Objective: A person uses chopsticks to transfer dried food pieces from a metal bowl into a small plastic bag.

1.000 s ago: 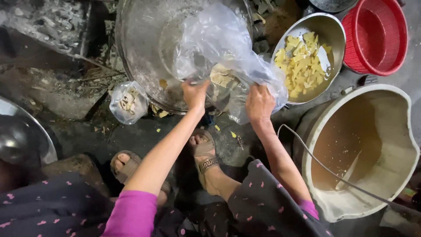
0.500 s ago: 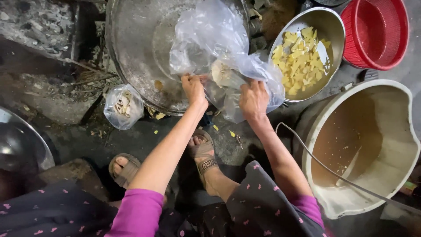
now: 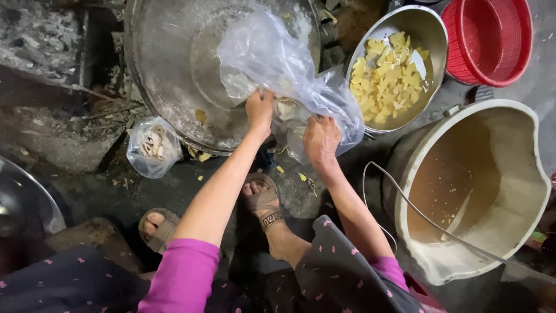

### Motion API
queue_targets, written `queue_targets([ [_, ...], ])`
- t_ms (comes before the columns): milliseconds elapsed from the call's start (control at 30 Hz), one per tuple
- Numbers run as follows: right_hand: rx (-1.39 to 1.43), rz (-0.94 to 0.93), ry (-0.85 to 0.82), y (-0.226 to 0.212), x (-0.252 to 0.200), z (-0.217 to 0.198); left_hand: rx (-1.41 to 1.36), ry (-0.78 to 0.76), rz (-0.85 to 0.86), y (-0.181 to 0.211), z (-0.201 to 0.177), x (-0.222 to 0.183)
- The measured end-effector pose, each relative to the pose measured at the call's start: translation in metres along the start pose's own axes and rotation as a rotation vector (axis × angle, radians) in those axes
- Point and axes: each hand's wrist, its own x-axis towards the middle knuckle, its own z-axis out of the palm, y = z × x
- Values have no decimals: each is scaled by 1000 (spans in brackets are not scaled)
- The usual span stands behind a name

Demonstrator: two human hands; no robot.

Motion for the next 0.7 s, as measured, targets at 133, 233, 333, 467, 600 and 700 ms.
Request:
queue_targets([
  [133, 95, 1, 40, 2, -5, 10, 11, -4, 90, 54, -7, -49],
  [233, 132, 30, 76, 5, -12, 31, -49, -59, 85, 31, 2, -40],
  [333, 175, 85, 67, 7, -12, 42, -51, -63, 88, 18, 2, -30],
  [467, 335, 179, 34, 16, -19, 66, -23, -75, 84, 32, -11, -41],
  [600, 171, 220, 67, 20, -18, 102, -2, -88, 77, 52, -15, -46],
  [700, 231, 148, 214, 25, -17, 107, 21, -96, 70, 65, -22, -50],
])
